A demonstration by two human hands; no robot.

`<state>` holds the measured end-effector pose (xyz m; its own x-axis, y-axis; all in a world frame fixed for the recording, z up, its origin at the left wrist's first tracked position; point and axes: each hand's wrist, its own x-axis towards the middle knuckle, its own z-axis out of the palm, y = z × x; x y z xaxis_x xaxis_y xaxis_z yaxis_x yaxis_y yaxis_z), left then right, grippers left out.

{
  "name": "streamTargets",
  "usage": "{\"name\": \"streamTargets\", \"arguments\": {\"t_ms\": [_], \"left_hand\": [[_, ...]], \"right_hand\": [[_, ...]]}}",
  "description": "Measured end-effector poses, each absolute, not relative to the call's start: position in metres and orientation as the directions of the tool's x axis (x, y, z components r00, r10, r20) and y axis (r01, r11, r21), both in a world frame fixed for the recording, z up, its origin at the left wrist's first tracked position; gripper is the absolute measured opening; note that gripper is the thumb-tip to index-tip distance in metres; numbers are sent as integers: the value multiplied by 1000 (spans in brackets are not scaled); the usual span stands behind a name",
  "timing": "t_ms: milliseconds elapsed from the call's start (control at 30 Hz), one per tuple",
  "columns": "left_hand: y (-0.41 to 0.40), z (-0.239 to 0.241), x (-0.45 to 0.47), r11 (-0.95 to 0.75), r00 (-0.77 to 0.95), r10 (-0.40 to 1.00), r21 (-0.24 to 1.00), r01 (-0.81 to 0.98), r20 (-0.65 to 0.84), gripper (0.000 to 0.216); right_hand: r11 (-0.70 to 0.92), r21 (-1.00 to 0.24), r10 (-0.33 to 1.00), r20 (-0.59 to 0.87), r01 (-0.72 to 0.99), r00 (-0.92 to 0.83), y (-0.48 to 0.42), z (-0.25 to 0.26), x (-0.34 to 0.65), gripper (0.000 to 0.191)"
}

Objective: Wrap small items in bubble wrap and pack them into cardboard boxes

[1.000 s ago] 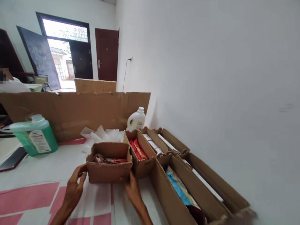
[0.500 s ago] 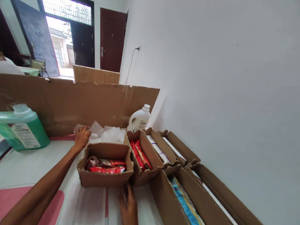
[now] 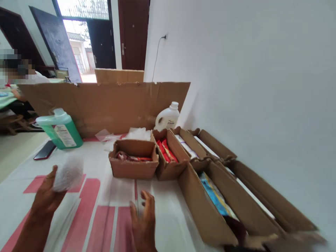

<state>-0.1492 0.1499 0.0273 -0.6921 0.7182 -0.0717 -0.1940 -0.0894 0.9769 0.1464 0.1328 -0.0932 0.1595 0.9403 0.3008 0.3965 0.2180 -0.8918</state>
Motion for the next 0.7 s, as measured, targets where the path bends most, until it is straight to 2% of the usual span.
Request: {"name": "streamTargets", "arguments": {"t_ms": [33, 67, 133, 167, 200, 267, 300, 333, 467, 567, 700], "left_hand": [[128, 24, -138, -58, -663, 728, 948, -313, -174, 53], [109, 22, -127, -12, -625, 739, 922, -387, -253, 50], [78, 22, -102, 102, -543, 774, 911, -400, -325, 47], [66, 23, -90, 142, -505, 796, 914, -379, -333, 48], [55, 25, -79, 165, -468, 820, 920, -356, -329, 51], [40, 29, -62, 163, -415, 859, 929, -333, -299, 55], [35, 30, -57, 149, -394, 876, 933, -329, -279, 57], [31, 31, -53, 136, -380, 888, 938, -320, -259, 57], [20, 26, -53, 131, -422, 889, 983, -132, -175, 58], [14, 13, -53, 139, -436, 894, 989, 48, -104, 58], [2, -7, -52, 112, -379, 925, 977, 182, -35, 54]], "right_hand": [[253, -900, 953, 295, 355, 71, 123, -76, 139, 51], [305, -904, 949, 316, 301, -10, 116, -57, 133, 65], [363, -911, 924, 327, 193, -196, 107, -24, 125, 94], [376, -914, 899, 321, 150, -298, 104, -10, 123, 98], [372, -923, 867, 305, 104, -394, 101, 1, 123, 91], [306, -952, 804, 255, 6, -537, 92, 13, 127, 57], [242, -969, 785, 221, -42, -579, 87, 15, 131, 43], [161, -983, 772, 179, -85, -610, 81, 15, 137, 36], [-141, -980, 747, -14, -138, -665, 59, 5, 167, 37], [-196, -973, 771, -76, -122, -632, 47, 3, 188, 40], [-198, -974, 806, -98, -110, -584, 39, 4, 202, 50]]}}
